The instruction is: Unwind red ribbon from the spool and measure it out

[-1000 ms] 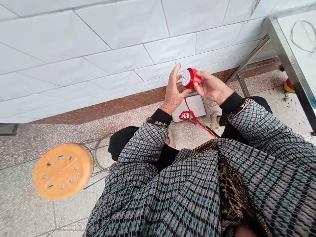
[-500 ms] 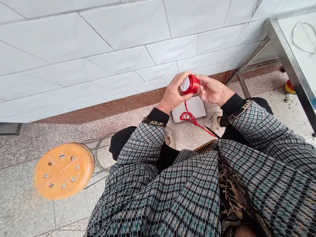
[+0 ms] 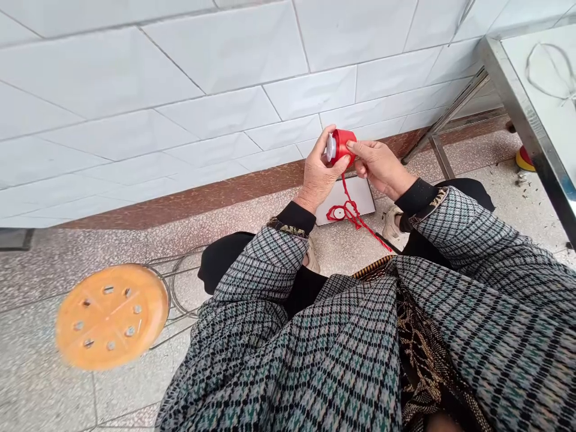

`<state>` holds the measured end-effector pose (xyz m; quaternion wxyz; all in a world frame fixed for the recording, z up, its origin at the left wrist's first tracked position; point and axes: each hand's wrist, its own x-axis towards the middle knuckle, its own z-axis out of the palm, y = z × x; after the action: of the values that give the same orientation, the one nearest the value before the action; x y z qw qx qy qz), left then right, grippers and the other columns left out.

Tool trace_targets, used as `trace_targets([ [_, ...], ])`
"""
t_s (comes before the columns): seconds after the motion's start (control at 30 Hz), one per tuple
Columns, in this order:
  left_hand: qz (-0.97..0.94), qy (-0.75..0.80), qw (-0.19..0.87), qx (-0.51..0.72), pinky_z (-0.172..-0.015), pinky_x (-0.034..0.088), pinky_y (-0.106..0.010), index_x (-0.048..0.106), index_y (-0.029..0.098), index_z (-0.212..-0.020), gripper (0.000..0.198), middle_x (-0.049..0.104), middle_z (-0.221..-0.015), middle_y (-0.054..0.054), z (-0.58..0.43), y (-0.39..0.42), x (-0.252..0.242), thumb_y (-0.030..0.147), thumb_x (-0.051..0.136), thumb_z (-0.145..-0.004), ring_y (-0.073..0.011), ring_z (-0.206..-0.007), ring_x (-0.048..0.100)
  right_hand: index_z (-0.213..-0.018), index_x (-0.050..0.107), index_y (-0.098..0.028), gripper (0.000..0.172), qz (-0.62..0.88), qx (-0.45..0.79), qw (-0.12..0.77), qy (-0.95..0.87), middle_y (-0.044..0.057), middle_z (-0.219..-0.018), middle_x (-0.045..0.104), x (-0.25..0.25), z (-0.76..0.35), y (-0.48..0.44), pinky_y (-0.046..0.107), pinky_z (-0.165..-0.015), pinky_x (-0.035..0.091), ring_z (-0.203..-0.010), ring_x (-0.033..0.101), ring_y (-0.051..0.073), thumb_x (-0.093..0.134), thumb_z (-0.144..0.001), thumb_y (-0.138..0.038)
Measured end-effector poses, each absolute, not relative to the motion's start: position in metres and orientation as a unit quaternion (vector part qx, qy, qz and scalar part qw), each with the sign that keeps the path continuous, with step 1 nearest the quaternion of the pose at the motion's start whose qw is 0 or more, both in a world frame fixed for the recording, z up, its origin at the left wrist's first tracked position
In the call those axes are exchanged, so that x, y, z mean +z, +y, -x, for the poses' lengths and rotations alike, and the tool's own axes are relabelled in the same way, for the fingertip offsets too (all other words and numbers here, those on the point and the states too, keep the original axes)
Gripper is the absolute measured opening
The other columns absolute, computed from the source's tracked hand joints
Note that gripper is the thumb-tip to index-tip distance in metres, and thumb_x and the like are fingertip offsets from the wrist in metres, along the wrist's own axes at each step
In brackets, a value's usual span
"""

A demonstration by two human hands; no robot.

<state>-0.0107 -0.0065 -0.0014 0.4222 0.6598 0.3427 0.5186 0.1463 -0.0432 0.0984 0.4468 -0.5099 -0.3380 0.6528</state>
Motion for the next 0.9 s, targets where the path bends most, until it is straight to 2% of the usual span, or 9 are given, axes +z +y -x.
trace_targets([
  [0.1,-0.653,0.347,0.443,0.507,-0.131,0.043,-0.048,0.052,0.026,-0.157,0.079,0.058,-0.160,-0.011,0.010,-0.008,-0.001,0.053,0.080,-0.088,-0.0310,-0.150,0.056,-0.068,0.052,-0.020,0.051,0.512,0.662,0.446,-0.317,-0.009,-0.050,0.042,0.100,-0.148,-0.042,0.018,-0.039,0.026,-0.042,0.032,0.004,0.094,-0.084,-0.042],
  [0.3,-0.649,0.354,0.468,0.484,-0.129,0.045,-0.048,0.057,0.024,-0.150,0.083,0.063,-0.155,-0.012,0.012,-0.007,0.005,0.050,0.088,-0.078,-0.0331,-0.145,0.060,-0.076,0.055,-0.019,0.037,0.518,0.683,0.440,-0.269,-0.007,-0.057,0.049,0.101,-0.151,-0.039,0.018,-0.039,0.026,-0.044,0.028,0.004,0.085,-0.094,-0.033],
  [0.4,-0.638,0.352,0.484,0.484,-0.128,0.046,-0.048,0.058,0.024,-0.148,0.081,0.063,-0.154,-0.012,0.011,-0.008,0.006,0.047,0.089,-0.077,-0.0331,-0.145,0.060,-0.078,0.057,-0.020,0.034,0.523,0.678,0.448,-0.258,-0.007,-0.057,0.050,0.098,-0.150,-0.037,0.018,-0.039,0.029,-0.044,0.031,0.004,0.083,-0.095,-0.032],
  [0.6,-0.609,0.368,0.492,0.502,-0.130,0.042,-0.051,0.057,0.024,-0.148,0.082,0.058,-0.158,-0.014,0.007,-0.011,0.010,0.045,0.091,-0.076,-0.0351,-0.152,0.053,-0.082,0.061,-0.019,0.034,0.527,0.678,0.428,-0.281,-0.001,-0.064,0.063,0.100,-0.148,-0.039,0.019,-0.042,0.042,-0.048,0.051,0.008,0.086,-0.093,-0.041],
  [0.7,-0.568,0.354,0.548,0.501,-0.125,0.048,-0.050,0.053,0.027,-0.151,0.081,0.056,-0.159,-0.014,0.004,-0.015,0.014,0.050,0.088,-0.082,-0.0331,-0.146,0.059,-0.076,0.058,-0.020,0.042,0.535,0.636,0.451,-0.326,-0.003,-0.057,0.058,0.106,-0.149,-0.039,0.019,-0.042,0.039,-0.046,0.049,0.008,0.087,-0.091,-0.047],
  [0.8,-0.527,0.326,0.630,0.468,-0.118,0.053,-0.050,0.054,0.030,-0.148,0.065,0.066,-0.144,-0.012,0.000,-0.025,0.022,0.053,0.077,-0.092,-0.0276,-0.133,0.068,-0.074,0.054,-0.022,0.046,0.536,0.584,0.483,-0.372,-0.007,-0.051,0.048,0.110,-0.154,-0.035,0.020,-0.040,0.033,-0.043,0.043,0.008,0.086,-0.091,-0.050],
  [0.9,-0.531,0.282,0.699,0.386,-0.111,0.057,-0.050,0.063,0.024,-0.135,0.050,0.076,-0.117,-0.011,-0.003,-0.041,0.033,0.050,0.074,-0.094,-0.0240,-0.113,0.075,-0.077,0.055,-0.022,0.039,0.552,0.546,0.514,-0.366,-0.006,-0.056,0.053,0.111,-0.164,-0.023,0.020,-0.043,0.034,-0.046,0.047,0.008,0.080,-0.097,-0.043],
])
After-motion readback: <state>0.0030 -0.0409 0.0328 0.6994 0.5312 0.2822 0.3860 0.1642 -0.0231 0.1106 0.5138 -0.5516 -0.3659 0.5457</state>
